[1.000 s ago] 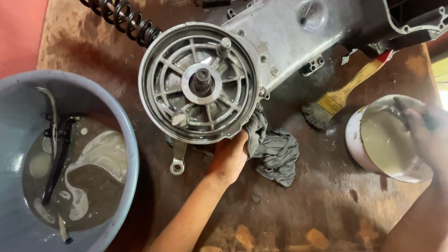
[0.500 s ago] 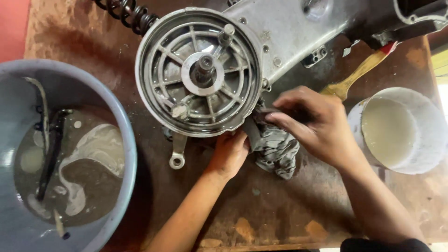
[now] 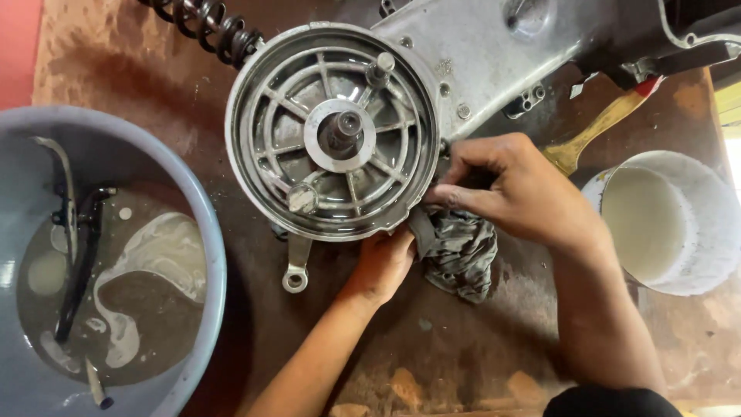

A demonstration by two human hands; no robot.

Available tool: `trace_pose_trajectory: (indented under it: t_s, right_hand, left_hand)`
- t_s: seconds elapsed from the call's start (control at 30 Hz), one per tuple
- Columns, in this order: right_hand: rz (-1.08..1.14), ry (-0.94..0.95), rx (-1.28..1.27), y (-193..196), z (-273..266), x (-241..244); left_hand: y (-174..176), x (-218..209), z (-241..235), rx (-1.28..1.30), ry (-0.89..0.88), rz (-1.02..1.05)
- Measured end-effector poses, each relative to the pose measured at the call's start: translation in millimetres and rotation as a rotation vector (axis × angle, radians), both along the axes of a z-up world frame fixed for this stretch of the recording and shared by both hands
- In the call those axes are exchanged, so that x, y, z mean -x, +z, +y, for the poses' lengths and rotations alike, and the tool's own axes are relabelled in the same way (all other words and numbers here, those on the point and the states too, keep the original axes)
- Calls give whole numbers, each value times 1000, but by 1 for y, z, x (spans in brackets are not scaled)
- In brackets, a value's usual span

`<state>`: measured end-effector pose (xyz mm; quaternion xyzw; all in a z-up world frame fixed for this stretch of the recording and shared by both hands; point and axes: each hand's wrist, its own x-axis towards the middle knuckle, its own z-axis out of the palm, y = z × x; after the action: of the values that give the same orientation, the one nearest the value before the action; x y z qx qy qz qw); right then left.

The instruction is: Cleaning a motorcycle engine casing and internal components using a brush and a cloth.

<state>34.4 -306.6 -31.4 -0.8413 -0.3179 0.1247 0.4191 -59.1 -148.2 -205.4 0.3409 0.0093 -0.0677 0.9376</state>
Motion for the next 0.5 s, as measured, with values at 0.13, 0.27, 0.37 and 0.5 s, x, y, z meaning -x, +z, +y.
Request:
trace_pose_trajectory:
  t_s: [0.13, 0.27, 0.37, 0.5]
  right_hand:
    - [-21, 56, -87, -1, 3, -6]
    - [36, 38, -80, 3, 3, -6]
    - [75, 6, -94, -6, 3, -4]
    - [71, 69, -80, -4, 0, -5]
  left_hand:
    - [3, -1, 0, 14, -18, 10]
    - [-4, 0, -1, 8, -4, 8]
    - [-4, 2, -3, 11, -1, -2]
    - [-16, 3, -3, 20, -2, 83]
